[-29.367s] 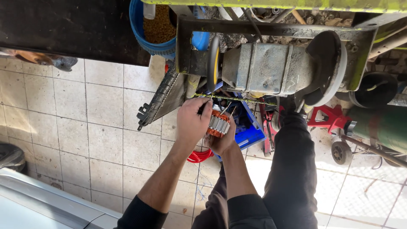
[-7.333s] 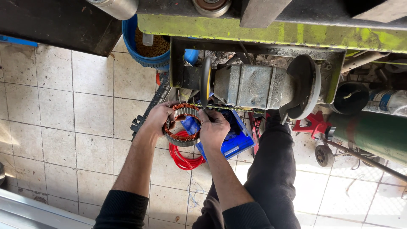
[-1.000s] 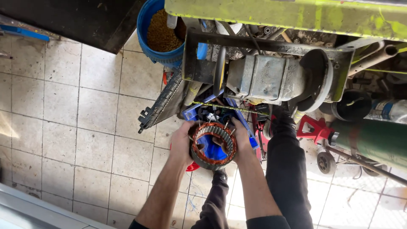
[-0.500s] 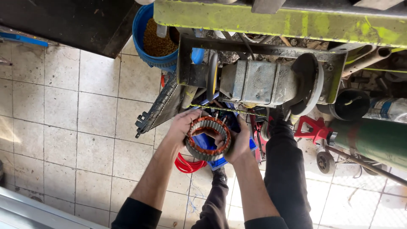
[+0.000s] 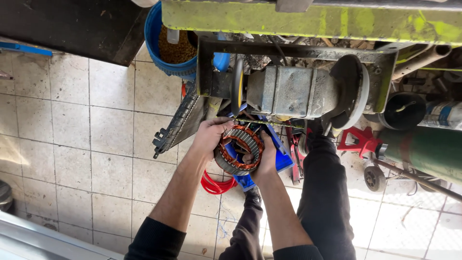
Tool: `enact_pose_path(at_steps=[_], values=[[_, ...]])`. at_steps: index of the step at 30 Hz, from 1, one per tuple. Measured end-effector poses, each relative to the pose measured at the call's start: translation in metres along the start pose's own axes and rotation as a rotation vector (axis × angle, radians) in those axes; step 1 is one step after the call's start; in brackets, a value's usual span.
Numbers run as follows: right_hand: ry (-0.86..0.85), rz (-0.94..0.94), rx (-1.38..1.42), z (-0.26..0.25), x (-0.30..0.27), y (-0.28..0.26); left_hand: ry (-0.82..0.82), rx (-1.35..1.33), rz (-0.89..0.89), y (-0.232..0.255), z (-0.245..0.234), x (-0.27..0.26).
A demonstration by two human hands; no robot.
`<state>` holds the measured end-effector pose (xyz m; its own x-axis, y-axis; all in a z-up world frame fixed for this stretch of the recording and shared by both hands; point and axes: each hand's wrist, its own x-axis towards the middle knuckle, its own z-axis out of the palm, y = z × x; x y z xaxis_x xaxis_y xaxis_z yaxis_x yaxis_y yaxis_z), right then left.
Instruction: The person holds a cylindrical electrical component with copper windings and uses a grinding wheel to smooth or clean the surface of the windings. A dog briefly enters the frame and is petted before the person resumes working on the component.
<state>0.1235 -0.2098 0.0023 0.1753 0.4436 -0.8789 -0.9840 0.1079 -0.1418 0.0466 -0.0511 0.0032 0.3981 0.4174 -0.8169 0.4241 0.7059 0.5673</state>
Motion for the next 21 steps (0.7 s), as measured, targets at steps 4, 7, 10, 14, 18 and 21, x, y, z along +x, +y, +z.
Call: enact_pose_path(at_steps=[4,7,10,14,18,21], values=[[-0.019,-0.021,0.051,0.003,0.003,0.003,0.003,-0.036,0.040,-0.005,-0.005,0.013],[0.025,-0.034,0.029,0.007,0.005,0.004,-0.013,-0.047,0.051,-0.001,-0.004,0.012],[0.033,-0.026,0.041,0.007,0.003,0.009,-0.026,-0.032,0.064,0.000,-0.006,0.009],[0.007,-0.040,0.079,0.003,0.009,0.015,-0.041,0.050,0.059,0.008,-0.001,0.006],[0.016,-0.018,0.094,0.012,0.004,0.011,-0.058,0.094,0.061,0.012,0.000,0.010],[0.059,-0.042,0.088,0.014,0.004,0.010,-0.070,0.126,0.063,0.017,0.002,0.012]])
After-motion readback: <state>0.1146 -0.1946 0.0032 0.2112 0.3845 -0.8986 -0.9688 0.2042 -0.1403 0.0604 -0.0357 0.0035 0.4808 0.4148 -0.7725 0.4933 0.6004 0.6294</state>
